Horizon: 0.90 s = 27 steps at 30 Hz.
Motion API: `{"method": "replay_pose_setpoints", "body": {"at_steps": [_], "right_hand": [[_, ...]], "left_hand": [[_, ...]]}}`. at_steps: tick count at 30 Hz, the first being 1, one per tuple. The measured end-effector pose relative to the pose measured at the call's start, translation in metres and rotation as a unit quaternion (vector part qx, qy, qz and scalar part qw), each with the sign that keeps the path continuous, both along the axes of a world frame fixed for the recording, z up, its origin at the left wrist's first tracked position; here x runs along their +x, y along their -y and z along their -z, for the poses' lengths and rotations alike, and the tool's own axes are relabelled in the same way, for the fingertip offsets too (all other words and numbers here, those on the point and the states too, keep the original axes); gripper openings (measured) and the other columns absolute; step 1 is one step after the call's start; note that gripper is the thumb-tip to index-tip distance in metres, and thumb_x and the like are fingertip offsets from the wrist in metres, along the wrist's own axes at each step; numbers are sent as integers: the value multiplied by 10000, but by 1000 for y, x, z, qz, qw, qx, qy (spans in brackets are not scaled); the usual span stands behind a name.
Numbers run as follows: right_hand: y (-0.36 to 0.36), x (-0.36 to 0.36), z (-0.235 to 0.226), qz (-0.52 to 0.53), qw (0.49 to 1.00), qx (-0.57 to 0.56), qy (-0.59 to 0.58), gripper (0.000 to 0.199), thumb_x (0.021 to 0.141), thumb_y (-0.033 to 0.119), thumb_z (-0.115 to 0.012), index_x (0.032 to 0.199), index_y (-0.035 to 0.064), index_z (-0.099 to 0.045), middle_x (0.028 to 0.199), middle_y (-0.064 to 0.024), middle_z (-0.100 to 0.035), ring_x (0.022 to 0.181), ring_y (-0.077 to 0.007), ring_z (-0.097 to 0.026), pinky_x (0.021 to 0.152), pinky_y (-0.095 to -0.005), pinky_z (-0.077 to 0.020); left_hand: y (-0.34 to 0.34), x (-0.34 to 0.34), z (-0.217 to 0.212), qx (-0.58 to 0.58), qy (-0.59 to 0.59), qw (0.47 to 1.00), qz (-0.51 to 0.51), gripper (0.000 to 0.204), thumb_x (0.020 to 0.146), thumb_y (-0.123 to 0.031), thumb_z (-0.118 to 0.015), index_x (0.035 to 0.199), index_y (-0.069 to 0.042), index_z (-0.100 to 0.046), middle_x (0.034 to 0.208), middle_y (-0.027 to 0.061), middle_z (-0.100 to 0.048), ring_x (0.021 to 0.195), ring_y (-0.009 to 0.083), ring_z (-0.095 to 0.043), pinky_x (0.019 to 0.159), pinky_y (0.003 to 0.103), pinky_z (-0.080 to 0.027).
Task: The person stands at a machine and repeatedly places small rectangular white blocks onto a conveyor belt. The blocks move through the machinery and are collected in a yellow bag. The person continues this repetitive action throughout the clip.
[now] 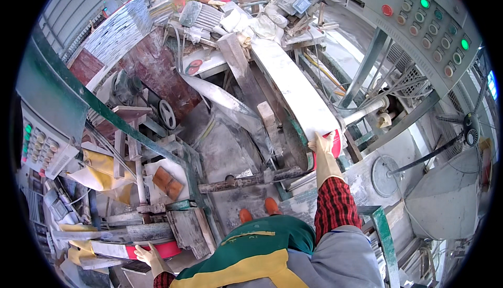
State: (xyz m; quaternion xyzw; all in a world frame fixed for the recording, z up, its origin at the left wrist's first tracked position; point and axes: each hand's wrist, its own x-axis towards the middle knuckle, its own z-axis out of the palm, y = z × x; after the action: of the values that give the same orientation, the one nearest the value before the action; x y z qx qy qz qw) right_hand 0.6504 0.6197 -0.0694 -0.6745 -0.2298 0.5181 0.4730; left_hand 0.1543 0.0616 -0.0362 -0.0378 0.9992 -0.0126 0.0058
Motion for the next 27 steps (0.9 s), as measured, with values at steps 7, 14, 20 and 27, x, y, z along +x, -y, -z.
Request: {"method": "replay_pose_setpoints", "body": {"at_steps": [7,14,20,27], "right_hand": [[42,25,62,72,979,98,-165,734,876,101,-565,1433,229,-104,771,-163,-618,517,-224,-565,443,-303,-458],[149,110,202,-82,982,-160,57,315,901,291,-489,1191,170,-497,833,-91,-652,840,-206,-602,720,-383,-498],[183,55,136,-312,909,-268,66,525,863,178,-589,1340,62,-404,854,-206,-658,613,-265,-647,534,-363,-547],[125,-10,94,-339,923,-151,104,538,848,140,-573,1350,55,-397,791,-164,-653,613,-214,-638,524,-315,-529]], "left_hand": [[10,-10,-2,18,-143,989,21,769,822,-436,-620,1413,-99,-263,1399,233,-322,1288,383,-318,1065,444,-304],[34,-80,-23,3,-171,985,-32,794,811,-575,-562,1425,-156,-281,1395,228,-345,1273,390,-344,1064,434,-303],[37,-112,-43,-9,-66,990,-126,888,748,-708,-516,1425,-179,-288,1373,192,-370,1278,340,-342,1055,430,-294],[44,-133,-50,22,-54,987,-149,884,729,-732,-511,1425,-234,-292,1356,120,-401,1263,305,-364,1002,464,-339]]}}
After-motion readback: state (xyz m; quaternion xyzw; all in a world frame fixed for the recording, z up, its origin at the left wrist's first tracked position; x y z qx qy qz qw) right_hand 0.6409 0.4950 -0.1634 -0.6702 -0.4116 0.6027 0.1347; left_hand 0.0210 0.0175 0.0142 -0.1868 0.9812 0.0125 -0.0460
